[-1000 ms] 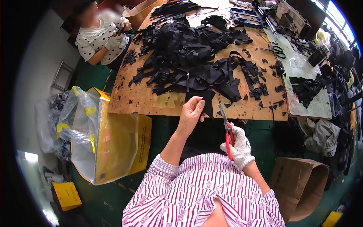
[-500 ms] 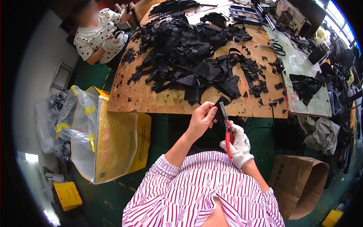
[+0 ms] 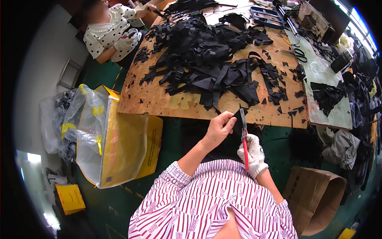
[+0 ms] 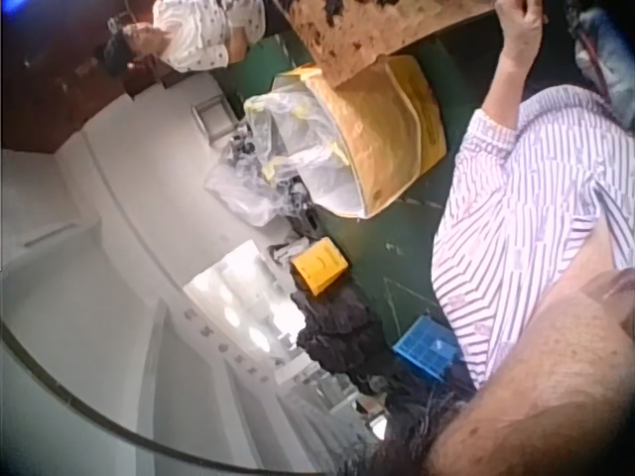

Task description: The person uses red-handled scissors to cut black fabric strips into smaller pieces. They hold the fabric in their left hand and cut with their right hand, dropping the cut pieces onto a wooden table.

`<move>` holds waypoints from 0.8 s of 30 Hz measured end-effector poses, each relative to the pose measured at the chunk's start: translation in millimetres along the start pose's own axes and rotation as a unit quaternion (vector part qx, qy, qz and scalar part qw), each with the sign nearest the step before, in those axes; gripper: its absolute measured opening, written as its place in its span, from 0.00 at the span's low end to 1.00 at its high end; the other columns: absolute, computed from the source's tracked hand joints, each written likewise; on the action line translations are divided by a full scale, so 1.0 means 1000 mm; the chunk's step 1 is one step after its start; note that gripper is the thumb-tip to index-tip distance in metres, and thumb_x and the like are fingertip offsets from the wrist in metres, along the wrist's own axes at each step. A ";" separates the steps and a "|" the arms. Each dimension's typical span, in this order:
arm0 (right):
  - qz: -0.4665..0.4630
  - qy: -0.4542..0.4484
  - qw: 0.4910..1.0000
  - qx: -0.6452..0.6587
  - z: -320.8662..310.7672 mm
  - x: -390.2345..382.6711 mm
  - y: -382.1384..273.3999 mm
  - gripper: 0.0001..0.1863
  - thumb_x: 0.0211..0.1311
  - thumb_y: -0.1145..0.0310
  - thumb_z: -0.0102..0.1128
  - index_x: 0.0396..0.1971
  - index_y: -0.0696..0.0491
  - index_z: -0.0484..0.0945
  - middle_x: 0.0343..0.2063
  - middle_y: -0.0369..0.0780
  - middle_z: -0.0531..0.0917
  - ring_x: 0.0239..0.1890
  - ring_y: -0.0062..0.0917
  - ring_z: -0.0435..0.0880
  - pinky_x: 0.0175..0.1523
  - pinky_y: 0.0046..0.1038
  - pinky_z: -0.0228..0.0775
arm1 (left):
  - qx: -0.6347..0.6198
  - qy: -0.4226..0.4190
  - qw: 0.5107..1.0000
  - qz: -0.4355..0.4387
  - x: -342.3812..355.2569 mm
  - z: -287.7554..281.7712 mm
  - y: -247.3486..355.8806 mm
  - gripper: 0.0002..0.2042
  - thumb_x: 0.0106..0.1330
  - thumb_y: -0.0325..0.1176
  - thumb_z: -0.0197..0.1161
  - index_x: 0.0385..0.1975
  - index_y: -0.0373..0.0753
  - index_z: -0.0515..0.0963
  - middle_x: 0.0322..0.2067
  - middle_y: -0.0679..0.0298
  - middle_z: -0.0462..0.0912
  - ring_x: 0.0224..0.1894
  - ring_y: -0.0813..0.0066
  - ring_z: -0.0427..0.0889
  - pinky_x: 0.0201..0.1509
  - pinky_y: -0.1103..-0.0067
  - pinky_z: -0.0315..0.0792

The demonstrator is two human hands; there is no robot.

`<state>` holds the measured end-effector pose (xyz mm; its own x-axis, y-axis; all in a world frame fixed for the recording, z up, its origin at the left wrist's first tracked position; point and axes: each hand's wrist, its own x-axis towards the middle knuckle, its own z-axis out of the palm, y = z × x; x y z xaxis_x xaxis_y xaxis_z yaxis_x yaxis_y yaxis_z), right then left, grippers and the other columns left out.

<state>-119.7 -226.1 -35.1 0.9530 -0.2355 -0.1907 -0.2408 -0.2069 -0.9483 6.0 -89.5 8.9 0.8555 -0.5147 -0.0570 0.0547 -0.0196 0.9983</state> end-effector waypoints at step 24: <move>0.067 -0.032 0.989 0.130 0.006 -0.008 -0.001 0.28 0.47 0.69 0.67 0.46 0.56 0.62 0.31 0.36 0.71 0.30 0.16 0.70 0.38 0.21 0.68 | -0.021 0.012 0.999 -0.022 -0.012 -0.003 -0.017 0.07 0.68 0.34 0.55 0.34 0.37 0.72 0.18 0.75 0.70 0.17 0.91 0.70 0.16 0.92 0.59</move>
<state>-125.6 -218.2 -33.9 0.9271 -0.1827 -0.3273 -0.3189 0.0747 -0.9449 -3.8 -80.9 -7.4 0.8638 -0.4933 -0.1024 0.1139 -0.0068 0.9935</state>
